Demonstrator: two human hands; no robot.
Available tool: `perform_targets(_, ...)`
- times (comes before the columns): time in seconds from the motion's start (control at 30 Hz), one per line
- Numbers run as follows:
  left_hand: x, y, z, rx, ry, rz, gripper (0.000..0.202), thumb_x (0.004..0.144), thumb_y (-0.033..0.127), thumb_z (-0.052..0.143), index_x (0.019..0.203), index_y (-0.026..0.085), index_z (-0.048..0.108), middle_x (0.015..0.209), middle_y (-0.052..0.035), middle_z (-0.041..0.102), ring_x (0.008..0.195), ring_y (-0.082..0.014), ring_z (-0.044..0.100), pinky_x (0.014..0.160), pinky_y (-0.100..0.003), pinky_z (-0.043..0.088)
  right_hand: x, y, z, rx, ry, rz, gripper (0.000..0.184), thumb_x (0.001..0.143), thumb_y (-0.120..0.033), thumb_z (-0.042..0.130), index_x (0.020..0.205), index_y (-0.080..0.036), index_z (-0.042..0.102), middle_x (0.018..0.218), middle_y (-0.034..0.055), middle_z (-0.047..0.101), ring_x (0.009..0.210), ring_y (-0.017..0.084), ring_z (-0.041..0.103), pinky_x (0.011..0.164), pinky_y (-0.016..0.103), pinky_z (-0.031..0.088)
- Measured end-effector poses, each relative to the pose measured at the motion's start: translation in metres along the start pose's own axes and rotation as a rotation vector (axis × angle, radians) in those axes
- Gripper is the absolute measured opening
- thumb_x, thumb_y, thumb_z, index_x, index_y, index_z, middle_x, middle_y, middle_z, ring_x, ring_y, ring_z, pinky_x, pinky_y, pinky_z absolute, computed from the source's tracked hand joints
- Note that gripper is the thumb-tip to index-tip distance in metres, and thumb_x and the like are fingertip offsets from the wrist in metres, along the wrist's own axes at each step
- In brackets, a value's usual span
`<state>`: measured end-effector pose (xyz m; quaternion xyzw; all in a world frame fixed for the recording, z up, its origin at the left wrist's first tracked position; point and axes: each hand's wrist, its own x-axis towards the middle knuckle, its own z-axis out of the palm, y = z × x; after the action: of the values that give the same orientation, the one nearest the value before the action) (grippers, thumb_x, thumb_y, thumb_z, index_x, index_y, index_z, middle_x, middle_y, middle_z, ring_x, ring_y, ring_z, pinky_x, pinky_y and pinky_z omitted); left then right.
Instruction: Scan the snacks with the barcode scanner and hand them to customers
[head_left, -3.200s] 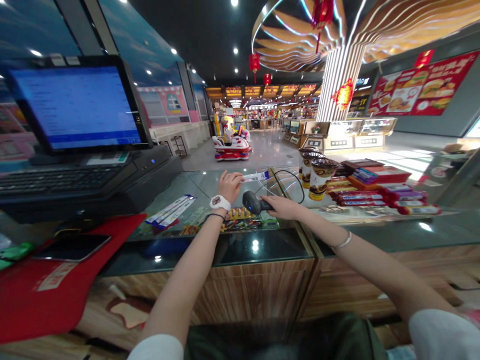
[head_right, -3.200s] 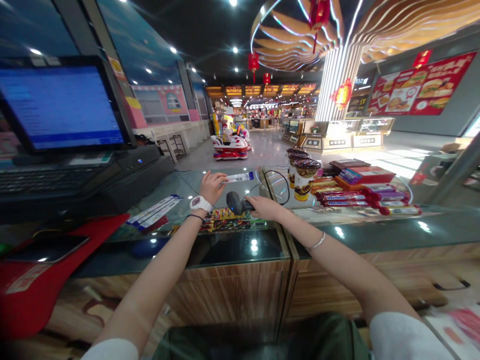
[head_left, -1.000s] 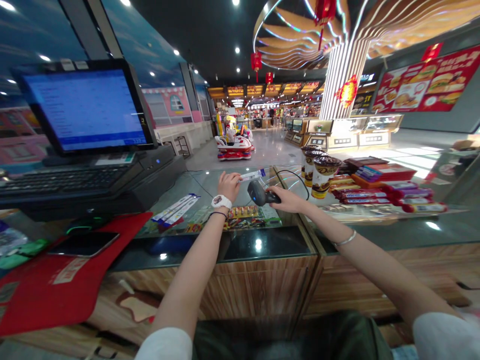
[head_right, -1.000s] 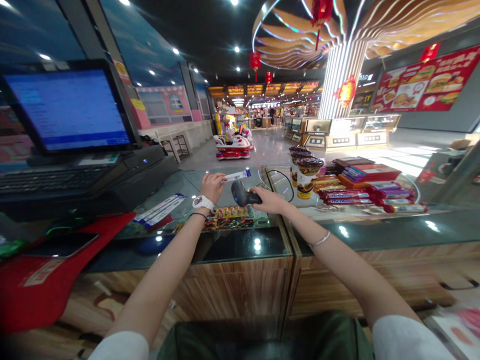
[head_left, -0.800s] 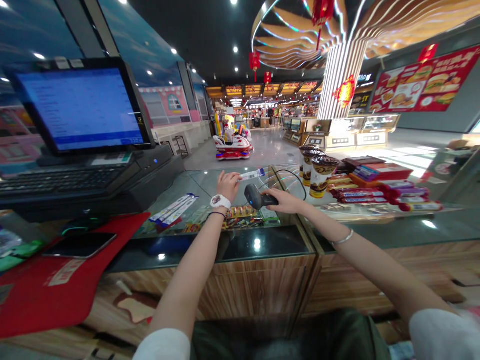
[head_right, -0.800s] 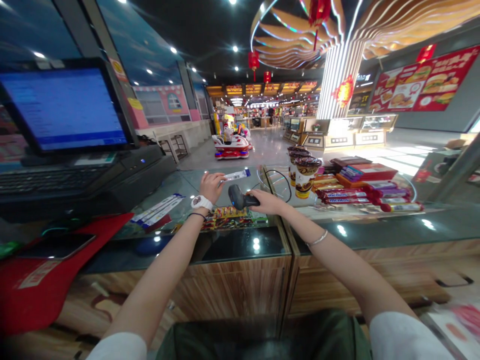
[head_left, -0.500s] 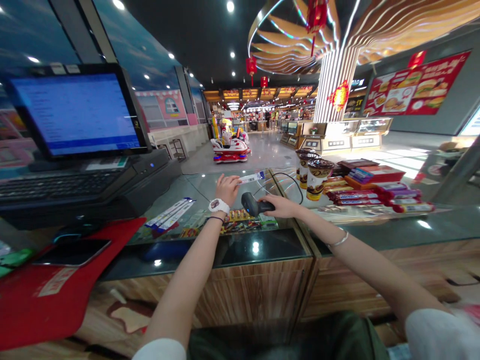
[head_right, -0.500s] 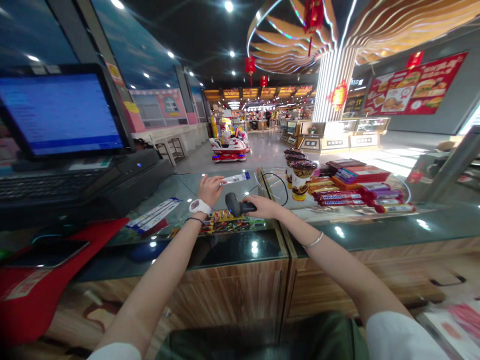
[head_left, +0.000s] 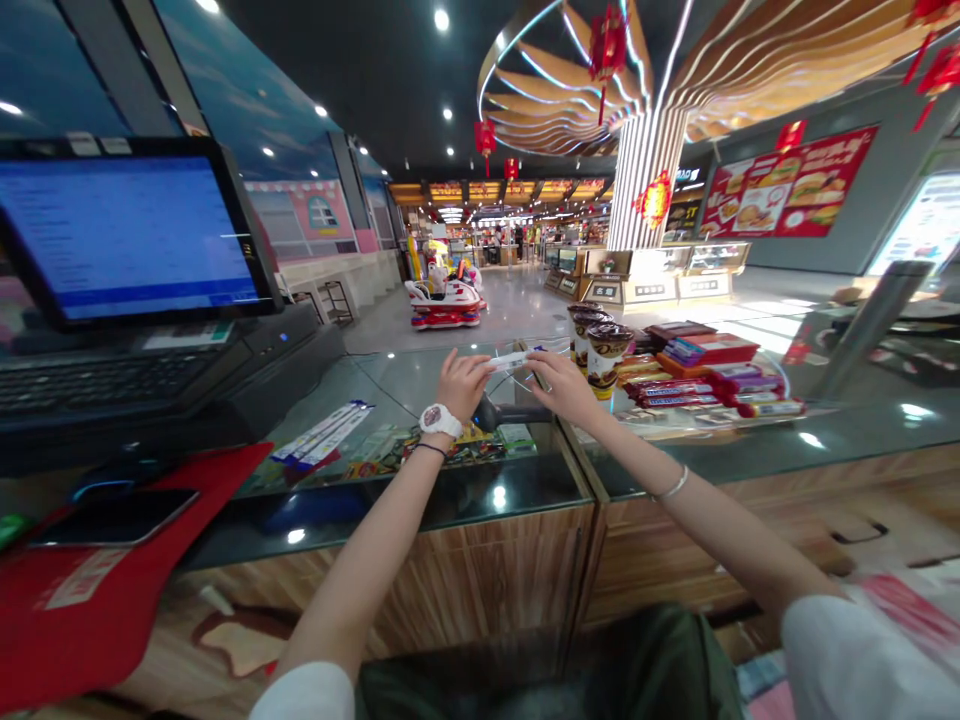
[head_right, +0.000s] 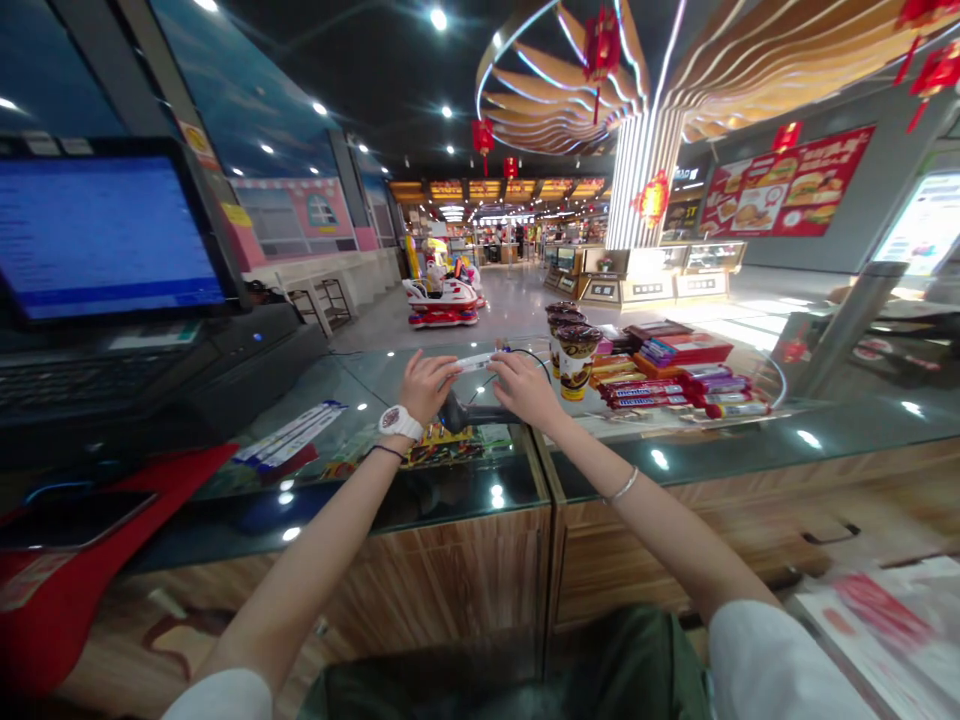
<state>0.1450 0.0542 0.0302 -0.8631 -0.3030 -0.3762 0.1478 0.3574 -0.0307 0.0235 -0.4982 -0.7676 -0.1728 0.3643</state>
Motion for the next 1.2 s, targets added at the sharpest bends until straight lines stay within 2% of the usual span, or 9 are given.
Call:
perform_targets(0.1, 0.004, 0.02, -0.001, -0.022, -0.01, 0.07, 0.019, 0.096, 0.025, 0.053, 0.105, 0.029, 0.07, 0.12, -0.0014, 0.072, 0.111, -0.0198, 0.064, 0.119, -0.05, 0.029, -0.012, 0.004, -0.018, -0.071, 0.012, -0.007, 0.034, 0.094, -0.021, 0.049, 0.127, -0.021, 0.059, 0.141, 0.0113, 0.056, 0.132, 0.027, 0.049, 0.114, 0.05, 0.035)
perform_targets(0.27, 0.012, 0.059, 0.01, -0.091, -0.028, 0.185, 0.02, 0.096, 0.024, 0.054, 0.106, 0.029, 0.07, 0.119, -0.0023, 0.072, 0.112, -0.0188, 0.064, 0.12, -0.05, 0.028, -0.039, 0.017, -0.034, -0.157, 0.029, -0.008, 0.031, 0.097, -0.024, 0.049, 0.126, -0.021, 0.06, 0.14, 0.0095, 0.059, 0.134, 0.024, 0.049, 0.119, 0.048, 0.029)
perform_targets(0.5, 0.026, 0.113, 0.041, -0.192, -0.037, 0.338, 0.019, 0.096, 0.025, 0.054, 0.106, 0.027, 0.071, 0.117, -0.0025, 0.072, 0.111, -0.0184, 0.064, 0.118, -0.052, 0.032, -0.082, 0.046, -0.052, -0.237, 0.196, 0.007, 0.021, 0.097, -0.023, 0.052, 0.111, -0.023, 0.068, 0.112, 0.008, 0.072, 0.108, 0.022, 0.065, 0.113, 0.048, 0.037)
perform_targets(0.63, 0.036, 0.141, 0.061, -0.217, -0.084, 0.41, 0.019, 0.095, 0.024, 0.055, 0.107, 0.027, 0.07, 0.118, -0.0027, 0.072, 0.111, -0.0188, 0.064, 0.117, -0.052, 0.033, -0.111, 0.064, -0.069, -0.301, 0.252, 0.006, 0.018, 0.097, -0.023, 0.052, 0.107, -0.022, 0.068, 0.11, 0.007, 0.073, 0.104, 0.021, 0.066, 0.111, 0.045, 0.04)
perform_targets(0.8, 0.044, 0.177, 0.082, -0.21, -0.191, 0.492, 0.028, 0.093, 0.019, 0.054, 0.118, 0.026, 0.066, 0.13, -0.0041, 0.066, 0.115, -0.0216, 0.061, 0.118, -0.055, 0.03, -0.145, 0.089, -0.091, -0.317, 0.215, 0.106, 0.02, 0.098, -0.024, 0.049, 0.107, -0.023, 0.068, 0.111, 0.0074, 0.073, 0.106, 0.021, 0.065, 0.11, 0.045, 0.04)
perform_targets(0.97, 0.052, 0.207, 0.099, -0.197, -0.291, 0.553, 0.033, 0.093, 0.013, 0.047, 0.12, 0.021, 0.064, 0.131, -0.0067, 0.063, 0.119, -0.0213, 0.059, 0.119, -0.051, 0.028, -0.173, 0.113, -0.105, -0.304, 0.159, 0.219, 0.021, 0.096, -0.023, 0.049, 0.105, -0.022, 0.068, 0.114, 0.0085, 0.072, 0.11, 0.022, 0.065, 0.113, 0.047, 0.037)
perform_targets(1.1, 0.062, 0.226, 0.116, -0.187, -0.351, 0.577, 0.032, 0.093, 0.012, 0.048, 0.119, 0.021, 0.064, 0.128, -0.0068, 0.064, 0.119, -0.0216, 0.059, 0.117, -0.049, 0.03, -0.187, 0.128, -0.11, -0.28, 0.096, 0.342, 0.022, 0.092, -0.019, 0.049, 0.104, -0.023, 0.067, 0.117, 0.0074, 0.072, 0.113, 0.023, 0.064, 0.114, 0.05, 0.034)
perform_targets(1.2, 0.069, 0.236, 0.127, -0.206, -0.391, 0.54, 0.032, 0.092, 0.012, 0.052, 0.119, 0.022, 0.064, 0.128, -0.0068, 0.065, 0.118, -0.0221, 0.06, 0.111, -0.046, 0.038, -0.191, 0.137, -0.11, -0.268, 0.079, 0.421, 0.022, 0.089, -0.017, 0.05, 0.103, -0.022, 0.066, 0.122, 0.0079, 0.071, 0.123, 0.024, 0.06, 0.115, 0.052, 0.032)
